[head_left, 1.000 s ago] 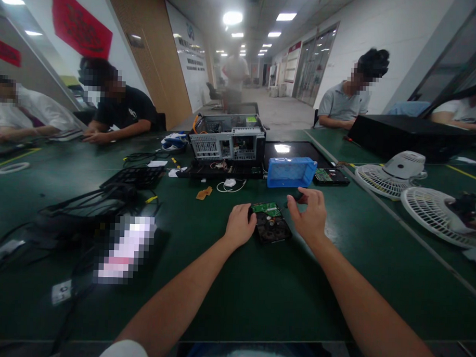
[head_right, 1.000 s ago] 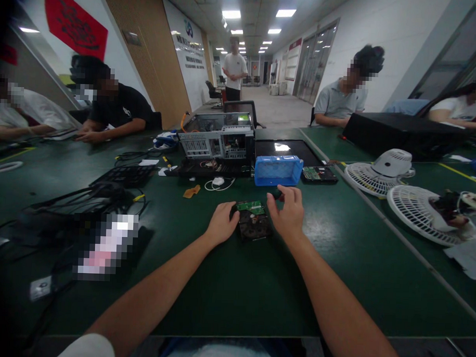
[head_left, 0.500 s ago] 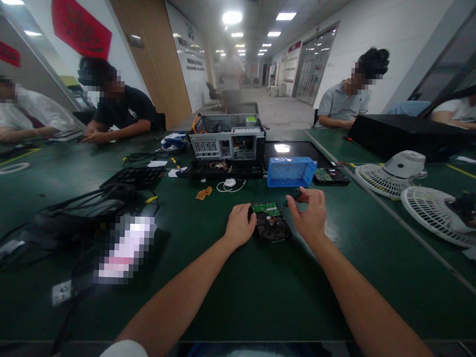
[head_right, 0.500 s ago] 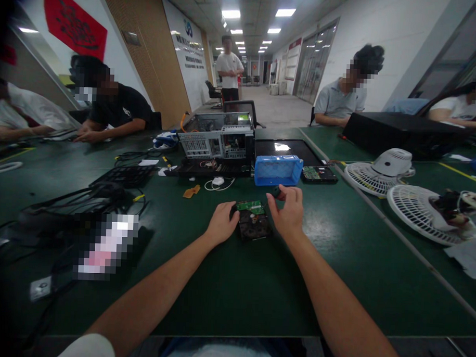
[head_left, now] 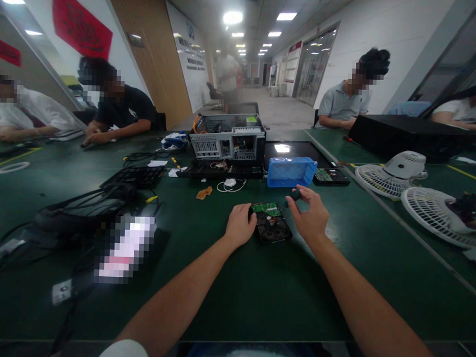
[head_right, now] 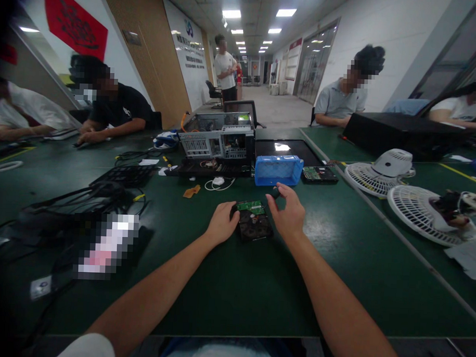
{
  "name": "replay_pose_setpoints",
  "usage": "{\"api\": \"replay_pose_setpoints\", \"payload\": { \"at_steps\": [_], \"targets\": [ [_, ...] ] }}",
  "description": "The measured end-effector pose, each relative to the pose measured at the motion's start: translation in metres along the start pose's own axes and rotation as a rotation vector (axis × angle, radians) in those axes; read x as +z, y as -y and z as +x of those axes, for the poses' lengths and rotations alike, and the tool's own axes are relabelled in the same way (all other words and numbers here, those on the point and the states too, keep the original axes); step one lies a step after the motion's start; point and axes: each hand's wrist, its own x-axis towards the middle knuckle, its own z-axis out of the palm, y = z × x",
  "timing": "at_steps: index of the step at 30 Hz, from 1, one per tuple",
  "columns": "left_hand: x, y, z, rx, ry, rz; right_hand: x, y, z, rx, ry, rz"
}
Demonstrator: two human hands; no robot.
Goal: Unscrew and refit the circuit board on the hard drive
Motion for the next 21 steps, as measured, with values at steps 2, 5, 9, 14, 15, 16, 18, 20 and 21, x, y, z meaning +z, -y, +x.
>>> {"api": "replay_pose_setpoints", "payload": {
  "at_steps": [2,5,9,14,15,16,18,20,21],
  "targets": [
    [-0.0001,-0.0001,-0.0003,-0.002,0.007,-0.006,-0.0010,0.0013,0.0010,-0.014,0.007,-0.022],
    [-0.0007,-0.0004,-0.0010,-0.010,0.014,-0.015,-0.0037,0.0038,0.0044,-0.055,0.022,-0.052],
    [-0.0009,-0.0004,-0.0010,-0.008,0.013,-0.016,-0.0061,0.0068,0.0072,-0.046,0.043,-0.066],
    [-0.0023,-0.0016,-0.0014,-0.014,0.021,-0.027,-0.0047,0.0078,0.0043,-0.029,0.085,-0.030],
    [-0.0028,-0.0021,-0.0016,-0.015,0.021,-0.027,-0.0043,0.0076,0.0034,-0.027,0.099,-0.019],
    [-0.0032,-0.0026,-0.0017,-0.015,0.021,-0.026,-0.0039,0.0075,0.0027,-0.020,0.115,-0.010],
    [-0.0040,-0.0032,-0.0020,-0.020,0.021,-0.025,-0.0036,0.0073,0.0018,0.001,0.137,-0.002],
    [-0.0044,-0.0033,-0.0021,-0.026,0.028,-0.030,-0.0037,0.0074,0.0018,0.011,0.141,-0.008],
    [-0.0044,-0.0031,-0.0021,-0.026,0.029,-0.033,-0.0038,0.0074,0.0020,0.009,0.137,-0.012]
  ]
}}
